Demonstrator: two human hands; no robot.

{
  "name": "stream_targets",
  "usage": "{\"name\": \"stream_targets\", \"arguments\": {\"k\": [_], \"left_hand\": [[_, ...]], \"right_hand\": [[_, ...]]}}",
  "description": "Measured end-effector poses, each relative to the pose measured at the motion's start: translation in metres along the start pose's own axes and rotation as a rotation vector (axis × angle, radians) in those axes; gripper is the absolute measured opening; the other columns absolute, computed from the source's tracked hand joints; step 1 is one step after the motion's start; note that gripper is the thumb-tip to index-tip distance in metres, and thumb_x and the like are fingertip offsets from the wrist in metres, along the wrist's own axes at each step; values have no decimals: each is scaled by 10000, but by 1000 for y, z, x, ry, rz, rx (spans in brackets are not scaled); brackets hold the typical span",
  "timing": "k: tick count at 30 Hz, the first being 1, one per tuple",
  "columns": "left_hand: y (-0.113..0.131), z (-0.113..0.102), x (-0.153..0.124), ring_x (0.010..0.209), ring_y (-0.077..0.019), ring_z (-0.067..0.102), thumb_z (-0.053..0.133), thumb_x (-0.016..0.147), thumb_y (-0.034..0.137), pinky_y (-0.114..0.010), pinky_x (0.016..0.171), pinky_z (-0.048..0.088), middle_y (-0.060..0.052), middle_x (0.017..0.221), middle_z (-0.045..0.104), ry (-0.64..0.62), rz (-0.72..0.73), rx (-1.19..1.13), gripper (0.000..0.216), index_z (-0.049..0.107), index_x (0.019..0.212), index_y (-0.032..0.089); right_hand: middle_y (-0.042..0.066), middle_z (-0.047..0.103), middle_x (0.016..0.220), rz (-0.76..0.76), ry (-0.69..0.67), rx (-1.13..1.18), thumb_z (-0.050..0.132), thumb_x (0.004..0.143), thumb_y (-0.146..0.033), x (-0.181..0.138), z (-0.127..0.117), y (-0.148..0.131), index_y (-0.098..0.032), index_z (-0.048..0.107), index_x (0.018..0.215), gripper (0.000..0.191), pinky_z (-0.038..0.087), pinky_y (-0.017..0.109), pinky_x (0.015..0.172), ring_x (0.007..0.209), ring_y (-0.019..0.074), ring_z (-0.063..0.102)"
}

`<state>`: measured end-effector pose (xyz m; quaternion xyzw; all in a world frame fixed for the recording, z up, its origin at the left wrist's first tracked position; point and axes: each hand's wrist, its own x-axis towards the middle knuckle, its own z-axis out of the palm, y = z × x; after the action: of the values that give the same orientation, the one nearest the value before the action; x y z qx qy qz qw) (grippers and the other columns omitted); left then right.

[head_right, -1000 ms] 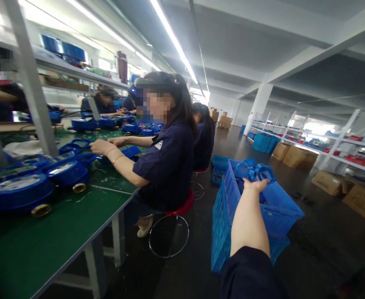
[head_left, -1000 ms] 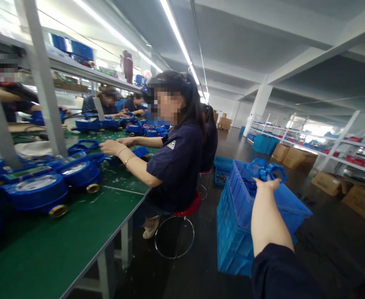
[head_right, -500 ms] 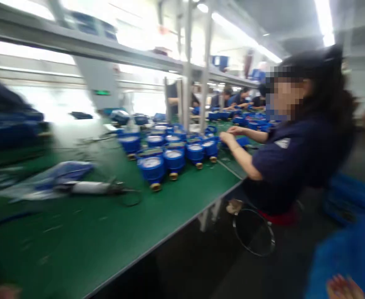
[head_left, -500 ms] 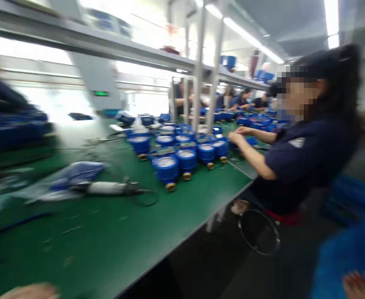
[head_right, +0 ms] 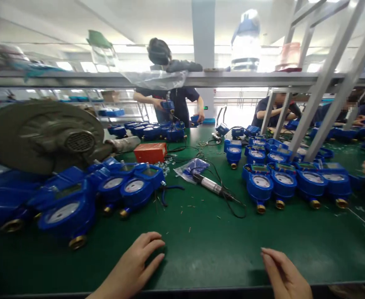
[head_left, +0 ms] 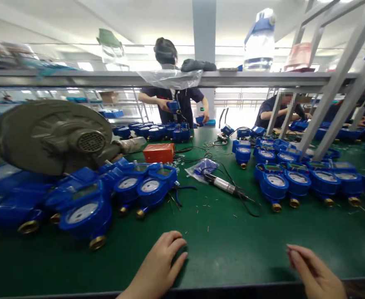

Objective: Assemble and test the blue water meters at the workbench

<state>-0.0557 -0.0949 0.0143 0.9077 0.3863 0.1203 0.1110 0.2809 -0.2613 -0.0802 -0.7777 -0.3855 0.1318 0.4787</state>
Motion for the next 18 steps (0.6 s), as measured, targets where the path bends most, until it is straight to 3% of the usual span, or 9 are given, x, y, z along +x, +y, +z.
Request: {"name": "stream_targets", "arguments": {"k": [2,5,9,11,14,18], "left_hand": [[-15,2,-2,1093,-227,559,489,888,236,-365,958,484,-71,1164,585,22,-1,31,224,626,1066,236],[-41,4,-8,1148,-251,549,484,898,274,-400,982,481,-78,1232,590,68,-17,86,277,620,1138,242],[-67,13,-11,1268,-324,439,433,912,446,-490,1017,437,-165,1379,473,34,-150,191,517,494,1315,128],[-66,22,-3,1326,-360,322,399,902,521,-532,1044,384,-203,1445,342,-43,-177,223,646,406,1373,79],[-46,37,20,1367,-369,169,384,901,530,-544,1093,290,-210,1484,221,-150,-114,200,690,339,1404,60],[-24,36,44,1371,-346,207,477,883,441,-494,1106,300,-198,1493,231,-214,35,84,671,303,1424,84]], "right_hand": [[71,705,940,-218,-175,-92,441,861,-561,29,32,-33,-220,652,1013,429,579,317,769,849,226,684],[61,650,1137,-359,-325,-145,407,906,-476,56,79,-70,-229,606,1138,393,529,320,895,1033,207,627],[175,380,1427,-418,-400,-266,527,835,-480,69,128,-79,-105,443,1343,637,302,521,1092,1337,330,325],[239,280,1457,-424,-408,-328,548,817,-506,75,148,-79,-32,369,1379,756,221,588,1097,1369,379,212],[269,241,1461,-468,-436,-373,477,868,-500,85,178,-90,22,303,1395,762,188,571,1114,1382,368,174],[198,309,1459,-582,-518,-356,401,922,-449,85,208,-119,-38,355,1385,621,242,510,1124,1387,295,213]]}}
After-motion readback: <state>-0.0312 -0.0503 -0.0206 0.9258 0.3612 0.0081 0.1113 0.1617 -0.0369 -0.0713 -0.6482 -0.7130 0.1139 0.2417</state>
